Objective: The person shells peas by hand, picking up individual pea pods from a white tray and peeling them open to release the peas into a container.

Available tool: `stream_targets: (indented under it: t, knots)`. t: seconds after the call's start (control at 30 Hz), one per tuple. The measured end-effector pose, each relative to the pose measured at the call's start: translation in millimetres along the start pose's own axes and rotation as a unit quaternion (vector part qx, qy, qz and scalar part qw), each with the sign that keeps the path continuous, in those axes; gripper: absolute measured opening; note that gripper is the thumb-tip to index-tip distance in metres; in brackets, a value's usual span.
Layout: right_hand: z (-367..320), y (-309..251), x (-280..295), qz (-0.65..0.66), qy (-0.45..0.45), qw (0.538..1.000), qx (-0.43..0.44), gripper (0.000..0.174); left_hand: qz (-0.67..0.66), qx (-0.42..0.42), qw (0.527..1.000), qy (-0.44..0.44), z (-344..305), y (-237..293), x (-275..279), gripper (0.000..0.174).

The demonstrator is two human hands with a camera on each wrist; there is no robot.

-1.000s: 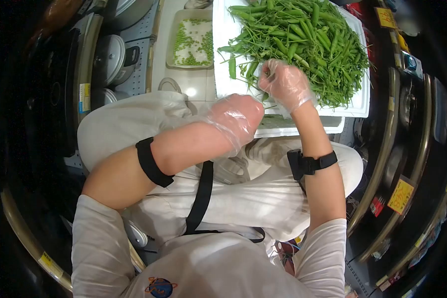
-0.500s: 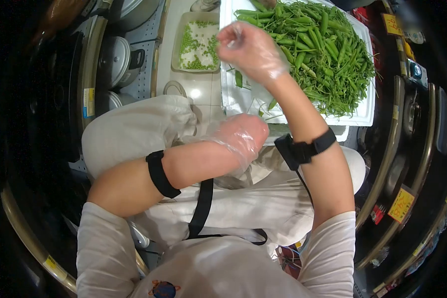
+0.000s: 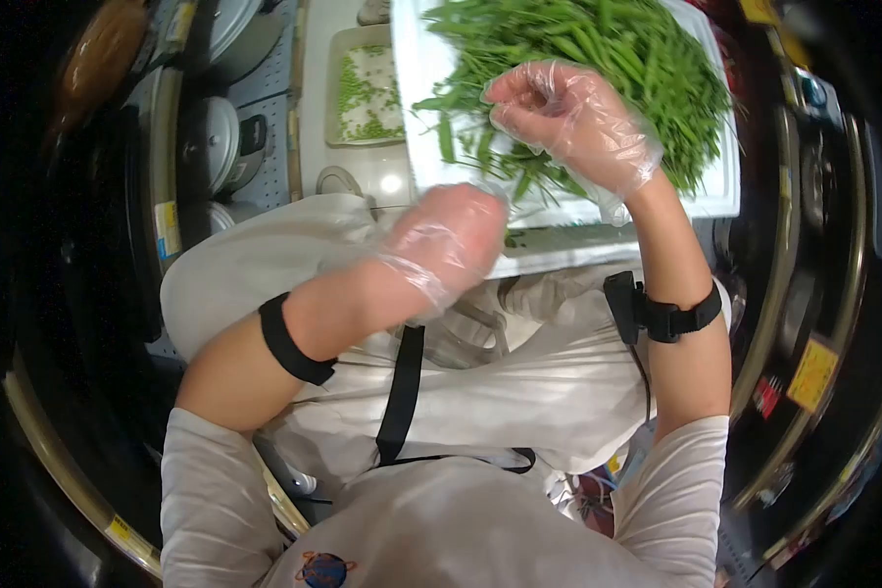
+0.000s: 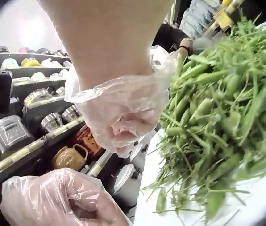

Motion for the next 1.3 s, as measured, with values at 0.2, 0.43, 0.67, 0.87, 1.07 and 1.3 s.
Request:
stream_targets:
  t: [0.2, 0.43, 0.67, 0.87, 1.07, 1.3]
  knots:
    - [-54, 59, 50, 0.046, 0.047, 0.997, -0.050, 0.022, -0.035, -0.078, 0.992, 0.095, 19, 16, 5, 0.019]
    - [-100, 118, 61, 0.094, 0.043, 0.992, -0.071, 0.028, -0.289, -0.005, 0.955, 0.069, 52, 22, -31, 0.021]
    - [-115, 157, 65, 0.005, 0.018, 0.992, -0.121, 0.025, -0.306, 0.011, 0.952, 0.013, 83, 45, -60, 0.026]
    - [-121, 177, 96, -0.105, 0.102, 0.982, -0.121, 0.019, -0.285, 0.035, 0.958, -0.016, 91, 41, -78, 0.025]
    - [-126, 196, 132, -0.259, 0.197, 0.928, -0.180, 0.021, -0.021, -0.022, 0.994, -0.101, 82, 48, -77, 0.022]
    - [-125, 180, 144, -0.272, 0.203, 0.921, -0.190, 0.021, 0.051, 0.000, 0.988, -0.143, 64, 31, -77, 0.018]
Point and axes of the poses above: each hand's wrist, its own z-axis towards the middle knuckle, its own x-axis out of the back of the hand, y = z × x, the point moved 9 cm from there along z, towards the middle knuckle, and after that the axes turned 15 degrees about -x, right-handed, at the moved point
